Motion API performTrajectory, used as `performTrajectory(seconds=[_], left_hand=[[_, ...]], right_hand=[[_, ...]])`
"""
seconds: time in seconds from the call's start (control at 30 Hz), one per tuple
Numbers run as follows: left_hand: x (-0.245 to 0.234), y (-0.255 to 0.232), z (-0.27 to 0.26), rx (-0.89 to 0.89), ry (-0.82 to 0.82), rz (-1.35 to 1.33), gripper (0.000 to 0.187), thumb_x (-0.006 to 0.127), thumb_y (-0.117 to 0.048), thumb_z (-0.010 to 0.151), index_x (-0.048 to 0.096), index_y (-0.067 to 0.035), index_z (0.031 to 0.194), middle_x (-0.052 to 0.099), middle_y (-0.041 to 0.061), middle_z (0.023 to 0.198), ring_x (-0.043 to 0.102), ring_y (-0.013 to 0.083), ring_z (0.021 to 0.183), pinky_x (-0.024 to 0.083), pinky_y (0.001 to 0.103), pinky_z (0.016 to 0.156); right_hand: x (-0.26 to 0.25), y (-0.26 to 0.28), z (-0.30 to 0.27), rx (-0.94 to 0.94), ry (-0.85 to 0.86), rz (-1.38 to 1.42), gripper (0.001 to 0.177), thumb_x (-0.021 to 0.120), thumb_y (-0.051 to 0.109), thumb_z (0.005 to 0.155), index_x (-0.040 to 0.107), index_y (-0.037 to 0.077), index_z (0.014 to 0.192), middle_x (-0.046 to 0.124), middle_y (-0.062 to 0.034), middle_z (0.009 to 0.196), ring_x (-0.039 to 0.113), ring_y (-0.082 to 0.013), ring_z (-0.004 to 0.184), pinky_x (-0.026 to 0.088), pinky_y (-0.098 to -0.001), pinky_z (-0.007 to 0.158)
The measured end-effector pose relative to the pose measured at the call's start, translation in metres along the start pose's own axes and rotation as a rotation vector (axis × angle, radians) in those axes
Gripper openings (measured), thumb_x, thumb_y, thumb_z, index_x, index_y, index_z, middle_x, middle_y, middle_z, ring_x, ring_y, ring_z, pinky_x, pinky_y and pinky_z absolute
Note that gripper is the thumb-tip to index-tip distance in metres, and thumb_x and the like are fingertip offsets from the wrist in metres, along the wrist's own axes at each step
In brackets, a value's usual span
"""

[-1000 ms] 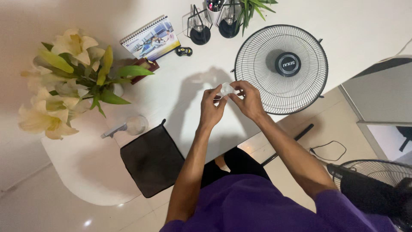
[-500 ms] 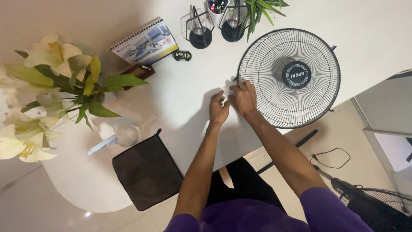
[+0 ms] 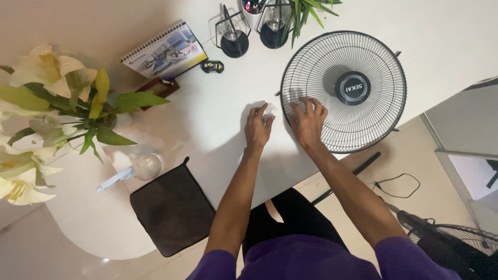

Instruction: The person disassembles a standing fan by removing the front grille, the fan blades, and the rear grille. They place each component on a nearby table. The person then picks up a cloth and a spray bottle, preparing to clean the parts.

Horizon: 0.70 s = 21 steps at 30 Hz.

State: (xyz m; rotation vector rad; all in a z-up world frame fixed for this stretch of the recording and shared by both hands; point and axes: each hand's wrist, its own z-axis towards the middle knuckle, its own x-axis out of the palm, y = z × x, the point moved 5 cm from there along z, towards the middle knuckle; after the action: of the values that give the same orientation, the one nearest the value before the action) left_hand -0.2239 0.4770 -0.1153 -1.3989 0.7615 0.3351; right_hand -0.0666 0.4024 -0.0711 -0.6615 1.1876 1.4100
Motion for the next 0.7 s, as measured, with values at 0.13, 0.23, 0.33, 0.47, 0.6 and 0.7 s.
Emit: performTrajectory(seconds=[0.13, 0.23, 0.33, 0.47, 0.6, 0.7], left_hand=[[0.004, 0.001, 0.007, -0.018, 0.017, 0.038, 0.046, 0.081, -0.019, 0.084, 0.069, -0.014, 0.128, 0.064, 0.01, 0.122, 0.062, 0.0322, 0.115, 0.052, 0.043, 0.096], [0.004, -0.001, 0.01, -0.016, 0.024, 0.041, 0.042, 0.081, -0.019, 0.085, 0.071, -0.015, 0.125, 0.064, 0.009, 0.124, 0.063, 0.0317, 0.115, 0.053, 0.043, 0.096], [0.003, -0.003, 0.011, -0.024, 0.026, 0.036, 0.04, 0.081, -0.019, 0.085, 0.072, -0.015, 0.123, 0.064, 0.009, 0.122, 0.063, 0.0315, 0.114, 0.053, 0.043, 0.095], [0.007, -0.003, 0.012, -0.043, 0.033, 0.041, 0.04, 0.081, -0.02, 0.085, 0.072, -0.015, 0.124, 0.063, 0.009, 0.122, 0.065, 0.0296, 0.111, 0.055, 0.042, 0.094], [0.003, -0.007, 0.013, 0.044, 0.008, 0.052, 0.049, 0.084, -0.016, 0.084, 0.068, -0.012, 0.129, 0.062, 0.011, 0.119, 0.066, 0.0304, 0.106, 0.056, 0.041, 0.089], [0.003, 0.005, 0.005, -0.093, 0.075, -0.097, 0.057, 0.082, -0.012, 0.084, 0.06, -0.009, 0.137, 0.059, 0.011, 0.123, 0.069, 0.0239, 0.089, 0.058, 0.036, 0.082]], right_hand=[[-0.013, -0.011, -0.007, 0.089, 0.002, -0.014, 0.057, 0.085, 0.021, 0.082, 0.063, 0.014, 0.134, 0.046, -0.0182, 0.149, 0.033, -0.0426, 0.143, 0.023, -0.0637, 0.114], [-0.017, -0.015, -0.013, 0.078, -0.001, 0.007, 0.06, 0.084, 0.023, 0.086, 0.06, 0.013, 0.14, 0.044, -0.0194, 0.153, 0.031, -0.0433, 0.146, 0.02, -0.0652, 0.118], [-0.014, -0.019, -0.017, 0.069, 0.011, 0.02, 0.061, 0.083, 0.024, 0.087, 0.059, 0.011, 0.143, 0.043, -0.0195, 0.154, 0.031, -0.0429, 0.147, 0.018, -0.0649, 0.121], [-0.008, -0.023, -0.017, 0.098, 0.059, 0.039, 0.063, 0.081, 0.026, 0.085, 0.058, 0.01, 0.141, 0.043, -0.0213, 0.153, 0.03, -0.0448, 0.146, 0.016, -0.0658, 0.12], [-0.016, -0.025, -0.024, 0.092, 0.01, 0.115, 0.054, 0.079, 0.022, 0.09, 0.061, 0.011, 0.14, 0.046, -0.0176, 0.155, 0.031, -0.0395, 0.15, 0.014, -0.0634, 0.125], [-0.033, -0.027, -0.036, 0.131, -0.084, 0.16, 0.042, 0.078, 0.021, 0.092, 0.065, 0.012, 0.131, 0.05, -0.0146, 0.151, 0.032, -0.0365, 0.149, 0.014, -0.0631, 0.125]])
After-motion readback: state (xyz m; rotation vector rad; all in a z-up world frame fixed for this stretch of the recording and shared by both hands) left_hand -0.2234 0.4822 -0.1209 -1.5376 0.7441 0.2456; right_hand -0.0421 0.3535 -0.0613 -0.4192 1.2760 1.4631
